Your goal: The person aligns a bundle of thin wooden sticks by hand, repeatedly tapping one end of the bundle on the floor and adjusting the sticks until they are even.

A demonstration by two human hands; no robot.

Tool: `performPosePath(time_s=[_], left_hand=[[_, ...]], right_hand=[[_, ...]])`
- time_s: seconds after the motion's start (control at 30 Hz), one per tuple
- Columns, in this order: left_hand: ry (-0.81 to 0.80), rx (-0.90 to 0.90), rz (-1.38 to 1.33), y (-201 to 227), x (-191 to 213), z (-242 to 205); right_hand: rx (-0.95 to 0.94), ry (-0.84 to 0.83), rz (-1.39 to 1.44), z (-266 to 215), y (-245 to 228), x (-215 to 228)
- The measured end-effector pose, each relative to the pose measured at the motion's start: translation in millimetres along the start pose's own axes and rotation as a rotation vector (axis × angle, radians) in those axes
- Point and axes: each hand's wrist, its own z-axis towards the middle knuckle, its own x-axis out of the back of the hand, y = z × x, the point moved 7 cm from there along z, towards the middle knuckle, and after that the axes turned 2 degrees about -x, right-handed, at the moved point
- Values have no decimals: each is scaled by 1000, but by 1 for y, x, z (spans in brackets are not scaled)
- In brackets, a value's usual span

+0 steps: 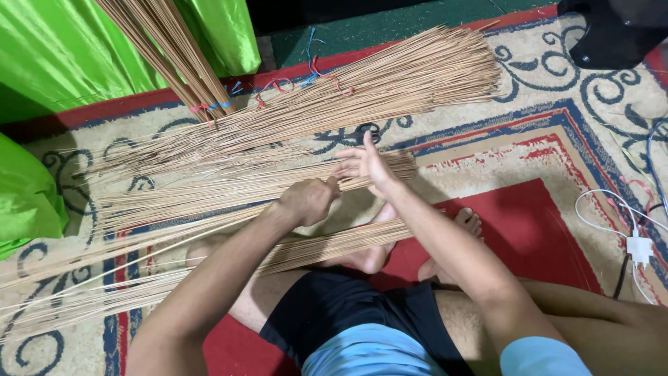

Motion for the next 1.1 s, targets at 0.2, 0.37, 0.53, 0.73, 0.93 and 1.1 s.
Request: performPosePath(time_s=[0.2, 0.37, 0.53, 0.73, 0.93, 1.1], left_hand=[[-10, 52, 50, -32, -4, -8], [-16, -5, 72, -4, 2, -5], [-73, 48, 75, -15, 12, -22], [-60, -10, 83, -1, 0, -11], [-62, 47, 56, -21, 1, -13], [-105, 29, 101, -13, -9, -1]], right_hand=[[69, 66, 9, 2, -43, 52], [-55, -100, -11, -9, -6, -8], [-70, -137, 117, -3, -27, 9], [-99, -173, 165, -2, -7, -14], [6, 3, 114, 10, -24, 32], [-130, -168, 75, 13, 12, -5]])
